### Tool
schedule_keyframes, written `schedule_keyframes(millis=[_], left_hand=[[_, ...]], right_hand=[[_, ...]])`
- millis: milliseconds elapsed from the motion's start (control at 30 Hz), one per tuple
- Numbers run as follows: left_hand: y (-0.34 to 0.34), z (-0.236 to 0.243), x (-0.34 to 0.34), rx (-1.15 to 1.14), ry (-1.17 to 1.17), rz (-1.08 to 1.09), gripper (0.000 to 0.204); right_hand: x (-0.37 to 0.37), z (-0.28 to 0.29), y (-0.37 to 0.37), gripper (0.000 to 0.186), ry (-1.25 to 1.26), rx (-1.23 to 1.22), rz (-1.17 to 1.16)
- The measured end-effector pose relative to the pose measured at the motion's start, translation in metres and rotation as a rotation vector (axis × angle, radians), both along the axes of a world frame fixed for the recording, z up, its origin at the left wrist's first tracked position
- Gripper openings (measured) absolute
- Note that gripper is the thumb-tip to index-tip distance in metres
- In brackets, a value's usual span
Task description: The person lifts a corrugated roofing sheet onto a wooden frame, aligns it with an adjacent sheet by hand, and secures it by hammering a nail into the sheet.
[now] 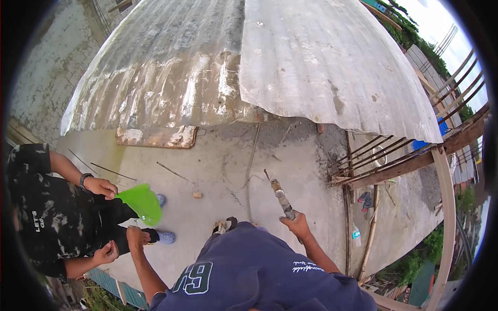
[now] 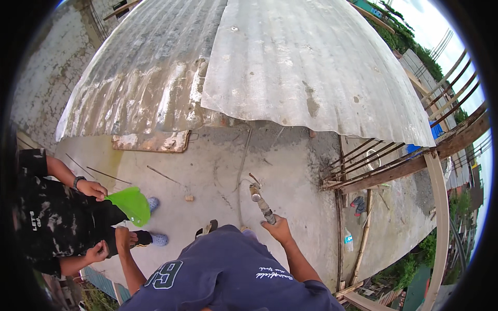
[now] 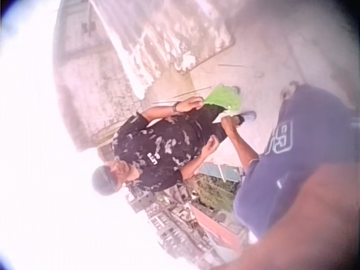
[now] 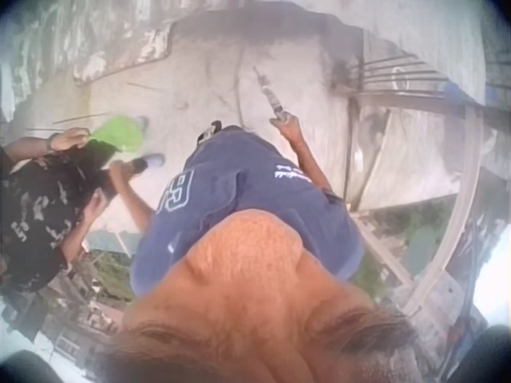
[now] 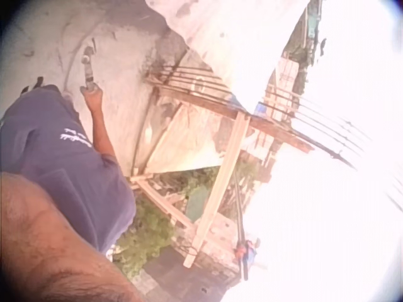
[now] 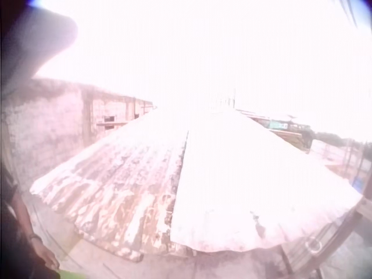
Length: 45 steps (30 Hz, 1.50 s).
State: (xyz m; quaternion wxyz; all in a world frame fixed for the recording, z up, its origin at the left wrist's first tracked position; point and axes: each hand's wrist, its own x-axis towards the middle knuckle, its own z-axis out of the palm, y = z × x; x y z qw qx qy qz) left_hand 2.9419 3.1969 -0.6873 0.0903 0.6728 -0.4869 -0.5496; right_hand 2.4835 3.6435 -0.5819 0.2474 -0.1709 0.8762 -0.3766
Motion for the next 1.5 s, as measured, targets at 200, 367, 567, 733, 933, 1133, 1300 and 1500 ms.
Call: schedule_keyframes(millis=[200,367,567,733,933,1133,1300,1500], left_hand=[[0.092,0.172,-0.050,-0.054,0.095,-0.253,0.019],[0.091,0.272,-0.097,-0.449,0.730,-0.434,0.027],[0.012,0.415,-0.244,-0.646,1.041,-0.617,0.027],[-0.076,0.516,-0.334,-1.018,0.901,-0.904,0.032],[-0.107,0.556,-0.430,-0.930,0.828,-0.963,0.015],[-0.164,0.560,-0.492,-0.895,0.940,-1.035,0.011],[-0.204,0.579,-0.526,-0.872,1.094,-0.966,0.011],[-0.236,0.583,-0.604,-0.844,1.142,-0.778,0.013]], right_hand=[[-0.011,0.095,-0.007,0.031,0.146,-0.165,0.160],[-0.031,0.202,-0.033,0.028,0.623,-0.322,0.292],[-0.046,0.233,-0.092,0.021,0.970,-0.594,0.019],[-0.062,0.218,-0.158,0.012,1.287,-0.656,-0.111],[-0.091,0.213,-0.167,0.044,1.471,-0.537,-0.222],[-0.080,0.278,-0.202,0.021,1.274,-0.727,-0.672],[-0.085,0.324,-0.206,0.023,1.218,-0.787,-0.774],[-0.091,0.319,-0.207,0.024,1.188,-0.757,-0.817]])
